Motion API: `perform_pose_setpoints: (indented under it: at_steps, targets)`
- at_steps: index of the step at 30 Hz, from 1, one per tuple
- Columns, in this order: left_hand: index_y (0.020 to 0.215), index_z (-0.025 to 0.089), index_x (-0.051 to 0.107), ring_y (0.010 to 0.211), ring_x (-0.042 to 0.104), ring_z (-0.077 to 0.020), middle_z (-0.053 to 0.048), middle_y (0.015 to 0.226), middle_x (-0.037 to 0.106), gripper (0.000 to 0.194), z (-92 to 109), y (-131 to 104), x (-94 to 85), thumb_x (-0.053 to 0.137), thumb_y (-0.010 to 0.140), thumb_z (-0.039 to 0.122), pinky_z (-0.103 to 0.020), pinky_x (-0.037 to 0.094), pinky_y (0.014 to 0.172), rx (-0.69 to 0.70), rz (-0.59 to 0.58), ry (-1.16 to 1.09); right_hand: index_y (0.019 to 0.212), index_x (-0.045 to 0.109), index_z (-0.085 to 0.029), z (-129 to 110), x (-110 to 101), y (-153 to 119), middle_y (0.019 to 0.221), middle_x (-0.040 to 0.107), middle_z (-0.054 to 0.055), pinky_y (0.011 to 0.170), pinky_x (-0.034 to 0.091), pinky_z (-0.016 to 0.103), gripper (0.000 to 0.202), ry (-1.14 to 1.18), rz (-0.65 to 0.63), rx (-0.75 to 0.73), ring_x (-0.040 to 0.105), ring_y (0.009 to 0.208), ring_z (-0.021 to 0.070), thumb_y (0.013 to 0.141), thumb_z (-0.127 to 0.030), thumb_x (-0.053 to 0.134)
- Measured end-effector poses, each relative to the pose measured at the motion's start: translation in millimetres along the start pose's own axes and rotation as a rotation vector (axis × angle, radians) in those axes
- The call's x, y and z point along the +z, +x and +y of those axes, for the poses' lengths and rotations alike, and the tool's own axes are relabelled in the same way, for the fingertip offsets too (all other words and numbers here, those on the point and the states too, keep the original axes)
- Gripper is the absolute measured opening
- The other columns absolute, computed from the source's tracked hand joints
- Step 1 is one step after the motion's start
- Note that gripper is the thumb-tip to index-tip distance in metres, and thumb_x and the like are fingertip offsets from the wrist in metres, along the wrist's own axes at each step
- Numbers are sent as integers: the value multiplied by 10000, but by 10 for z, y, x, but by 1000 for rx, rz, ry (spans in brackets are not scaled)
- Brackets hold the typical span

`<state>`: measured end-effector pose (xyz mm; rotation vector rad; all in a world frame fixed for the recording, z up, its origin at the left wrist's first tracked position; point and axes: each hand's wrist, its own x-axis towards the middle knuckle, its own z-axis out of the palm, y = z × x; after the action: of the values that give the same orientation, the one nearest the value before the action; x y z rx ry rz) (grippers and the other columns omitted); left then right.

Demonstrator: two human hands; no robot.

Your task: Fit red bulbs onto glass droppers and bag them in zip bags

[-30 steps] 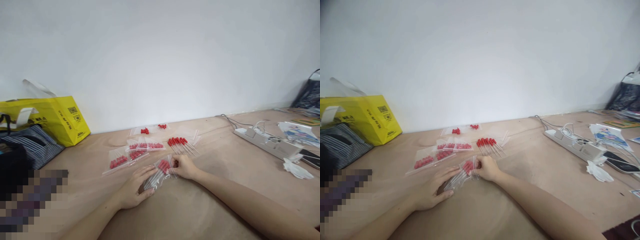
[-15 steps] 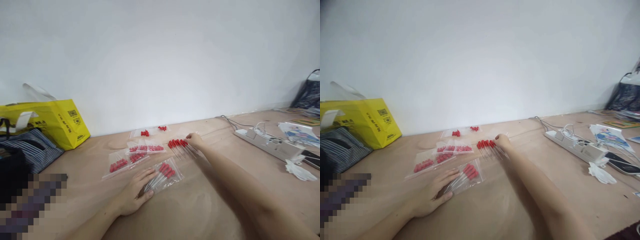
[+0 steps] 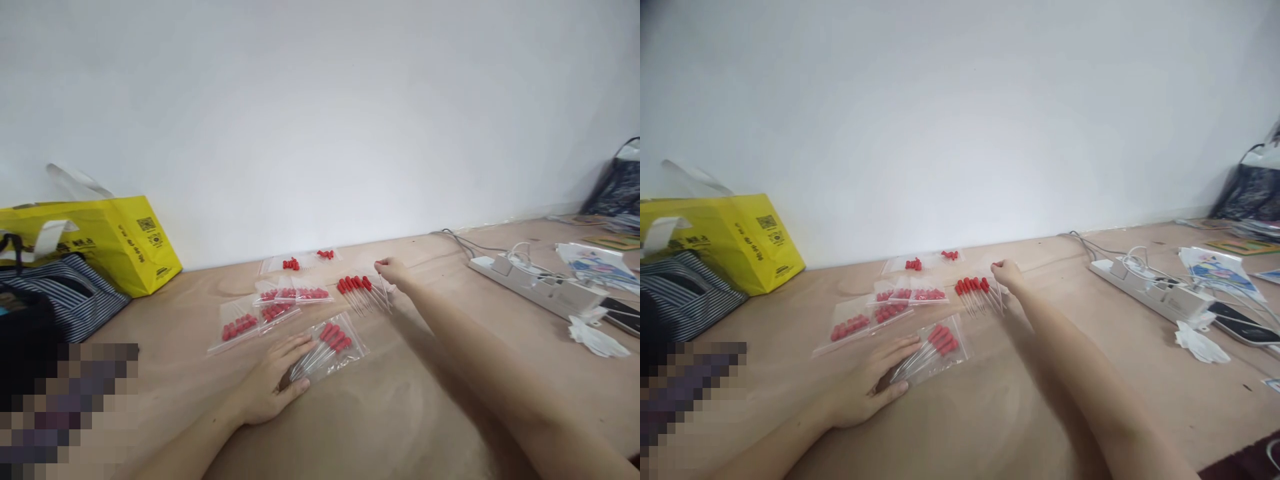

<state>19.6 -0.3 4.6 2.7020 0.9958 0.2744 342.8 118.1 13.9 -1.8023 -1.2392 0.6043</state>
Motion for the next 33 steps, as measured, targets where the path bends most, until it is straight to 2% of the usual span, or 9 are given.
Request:
perform_pose_setpoints:
  at_steps: [3,5,7,9,17,19,22,28,33]
  targets:
    - [1317,302,268,1240,299,-252,-25,1375,315,510,-23,-7,24,419,836,378,-467,294,993,-2,9,2,914,460,-162,29,-135,-253,717,582,19,442,393,190,204,162,66,-70,506,513,85,788,-304,385]
    - [1320,307,260,1241,295,-255,-23,1378,310,513,-32,-9,34,417,838,383,-473,289,994,-12,6,8,968,387,-189,85,-149,-470,718,566,-10,437,407,191,227,274,106,-105,493,485,73,804,-339,344]
    - [1322,307,257,1241,295,-254,-24,1377,312,511,-36,-6,35,410,842,391,-472,289,995,-12,4,13,922,376,-203,154,-98,-678,663,538,-39,413,397,191,250,567,104,-142,474,450,73,756,-381,433]
    - [1321,310,260,1239,301,-250,-21,1374,318,500,-33,2,29,399,847,396,-466,292,994,-3,8,10,878,375,-208,213,-14,-835,618,517,-59,390,381,186,263,713,101,-88,448,415,67,716,-383,487]
    - [1307,272,310,1225,326,-254,-44,1360,345,498,23,32,-21,422,836,389,-455,291,996,-8,7,11,835,371,-215,212,202,-1022,597,519,-54,375,393,194,197,805,47,83,462,424,80,718,-274,517]
    - [1309,272,306,1221,331,-258,-49,1359,345,504,35,32,-29,433,833,379,-459,294,992,-1,16,13,819,379,-213,203,232,-1071,586,522,-47,388,408,205,186,834,-14,137,477,426,85,721,-265,529]
    - [1310,269,303,1219,333,-263,-54,1358,347,510,46,31,-33,438,830,379,-470,297,987,2,10,17,771,409,-203,217,255,-1155,584,543,-26,458,452,233,221,848,-183,176,525,470,99,685,-281,598]
    - [1302,264,320,1217,337,-265,-55,1349,362,513,41,32,-22,446,822,394,-457,309,984,-13,16,24,684,561,-146,260,192,-1193,539,552,-41,454,388,204,334,569,-566,-64,478,459,68,504,-352,752]
    - [1308,262,308,1219,334,-264,-57,1351,357,518,48,32,-31,438,826,399,-459,307,985,-23,-2,35,749,657,-138,230,166,-1134,660,636,1,598,428,234,325,479,-793,-223,548,593,98,549,-387,721]
